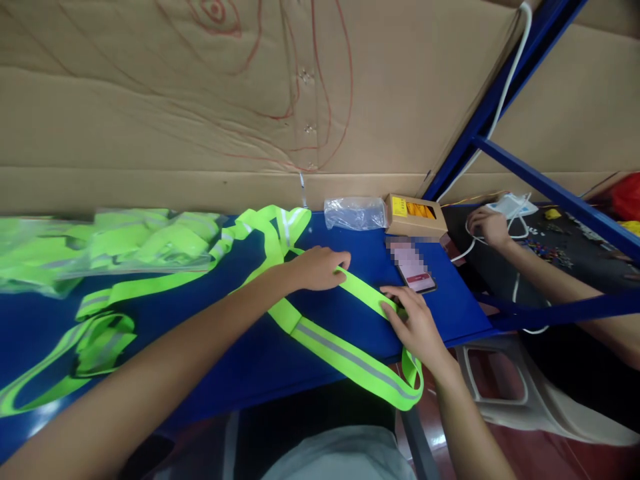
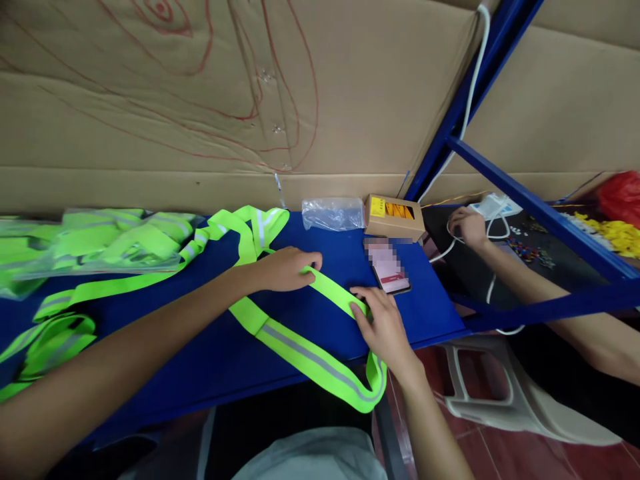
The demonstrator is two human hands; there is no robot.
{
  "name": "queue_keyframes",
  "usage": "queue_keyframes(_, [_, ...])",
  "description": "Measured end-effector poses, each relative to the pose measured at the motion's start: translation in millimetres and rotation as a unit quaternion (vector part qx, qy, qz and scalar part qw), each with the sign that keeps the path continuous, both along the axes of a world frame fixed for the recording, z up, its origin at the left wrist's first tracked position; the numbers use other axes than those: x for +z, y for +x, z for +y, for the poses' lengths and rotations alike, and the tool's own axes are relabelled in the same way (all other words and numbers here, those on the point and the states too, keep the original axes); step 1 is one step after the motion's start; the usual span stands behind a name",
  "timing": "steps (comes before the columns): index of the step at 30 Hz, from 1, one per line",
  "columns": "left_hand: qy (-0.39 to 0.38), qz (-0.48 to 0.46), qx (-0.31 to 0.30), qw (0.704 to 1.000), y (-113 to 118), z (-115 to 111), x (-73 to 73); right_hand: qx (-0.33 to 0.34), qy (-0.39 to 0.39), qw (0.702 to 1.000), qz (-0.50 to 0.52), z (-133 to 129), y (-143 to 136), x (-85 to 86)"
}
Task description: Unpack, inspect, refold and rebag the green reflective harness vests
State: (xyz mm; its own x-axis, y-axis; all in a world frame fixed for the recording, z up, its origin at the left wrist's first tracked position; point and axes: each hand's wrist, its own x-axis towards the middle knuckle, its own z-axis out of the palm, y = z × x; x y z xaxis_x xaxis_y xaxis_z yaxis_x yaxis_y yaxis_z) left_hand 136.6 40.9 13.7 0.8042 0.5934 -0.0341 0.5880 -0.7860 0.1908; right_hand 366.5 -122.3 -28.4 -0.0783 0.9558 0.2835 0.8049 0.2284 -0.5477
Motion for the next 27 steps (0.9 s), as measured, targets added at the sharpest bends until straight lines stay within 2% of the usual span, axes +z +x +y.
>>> queue_keyframes(3, [0.047,0.005,0.007,0.999,-5,-6,0.4,0.001,0.021,0.999,-0.035,1,4,-4.8])
queue_keyframes(6, [0.146,0.016,0.015,0.989,-9,-30,2.4,0.003,0.032,0.996,-0.088,2,6,-9.5])
queue_keyframes(8, [0.184,0.029,0.019,0.982,-11,-50,1.0,-0.002,0.038,0.993,-0.113,2,6,-10.8])
queue_keyframes(12, [0.16,0.028,0.077,0.984,-12,-79,-11.0,-0.026,0.05,0.988,-0.142,-1,7,-11.1])
queue_keyframes(16, [0.104,-0.001,0.095,0.99,-14,-83,-22.1,-0.048,0.057,0.985,-0.156,-7,14,-14.0])
queue_keyframes(19, [0.108,-0.022,0.104,0.988,-15,-72,-20.7,-0.05,0.058,0.984,-0.162,-8,22,-16.2])
queue_keyframes(21, [0.118,-0.031,0.121,0.985,-16,-56,-16.1,-0.046,0.059,0.984,-0.159,-7,26,-16.4])
queue_keyframes(25, [0.14,-0.023,0.169,0.975,-23,-1,-2.6,-0.041,0.058,0.988,-0.14,-4,29,-15.3])
queue_keyframes(27, [0.125,-0.014,0.154,0.98,-32,32,6.6,-0.045,0.052,0.989,-0.132,-4,30,-15.1])
